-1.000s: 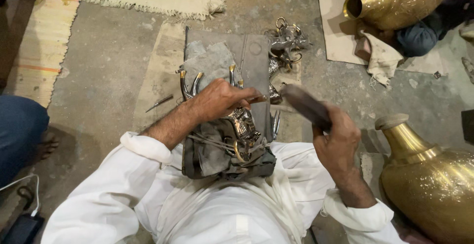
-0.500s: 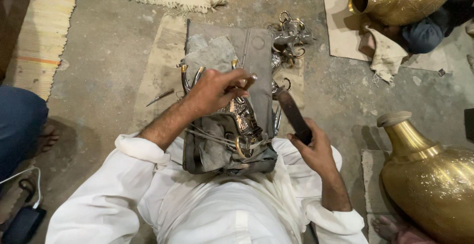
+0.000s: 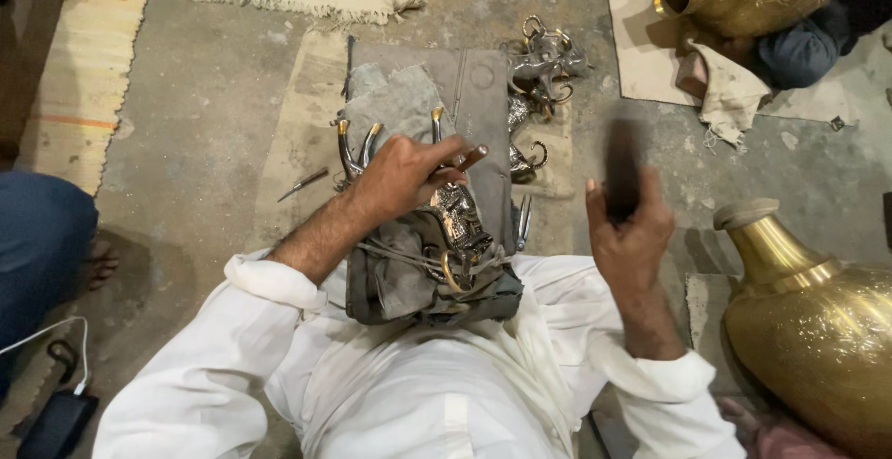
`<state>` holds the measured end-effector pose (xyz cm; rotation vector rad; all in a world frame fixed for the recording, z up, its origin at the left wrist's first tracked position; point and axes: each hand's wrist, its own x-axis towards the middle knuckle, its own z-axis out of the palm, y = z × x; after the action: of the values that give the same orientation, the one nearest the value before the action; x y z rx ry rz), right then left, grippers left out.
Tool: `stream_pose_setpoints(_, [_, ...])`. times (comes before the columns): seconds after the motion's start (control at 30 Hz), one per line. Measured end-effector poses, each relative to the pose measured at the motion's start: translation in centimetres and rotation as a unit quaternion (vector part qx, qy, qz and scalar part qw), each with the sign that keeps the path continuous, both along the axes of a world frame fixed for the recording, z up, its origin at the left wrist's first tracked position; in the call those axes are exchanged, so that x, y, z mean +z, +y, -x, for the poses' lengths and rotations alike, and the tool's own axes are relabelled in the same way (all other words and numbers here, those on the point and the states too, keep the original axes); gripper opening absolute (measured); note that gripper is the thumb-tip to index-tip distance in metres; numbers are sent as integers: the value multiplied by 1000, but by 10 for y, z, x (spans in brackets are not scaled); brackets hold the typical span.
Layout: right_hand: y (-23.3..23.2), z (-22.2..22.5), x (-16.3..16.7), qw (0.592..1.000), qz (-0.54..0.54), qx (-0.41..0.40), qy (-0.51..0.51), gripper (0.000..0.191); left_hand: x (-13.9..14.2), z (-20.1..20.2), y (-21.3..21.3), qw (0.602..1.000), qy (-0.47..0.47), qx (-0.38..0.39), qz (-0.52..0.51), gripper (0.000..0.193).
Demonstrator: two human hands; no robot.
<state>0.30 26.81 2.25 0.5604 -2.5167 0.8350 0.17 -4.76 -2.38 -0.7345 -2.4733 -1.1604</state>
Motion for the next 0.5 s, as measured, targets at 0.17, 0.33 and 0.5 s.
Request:
stream_pose_setpoints(0.17, [-11, 13, 34, 981, -168, 56, 74, 45, -2, 1, 1, 1000, 7, -7, 0, 34])
stream_pose_setpoints(0.33, [-16, 17, 47, 985, -159, 61, 15, 44, -4, 7, 1, 1000, 4, 2, 14, 33])
stream_pose_setpoints(0.5, [-11, 20, 44, 986, -154, 61, 4, 45, -4, 11, 0, 1000, -22, -16, -5, 31])
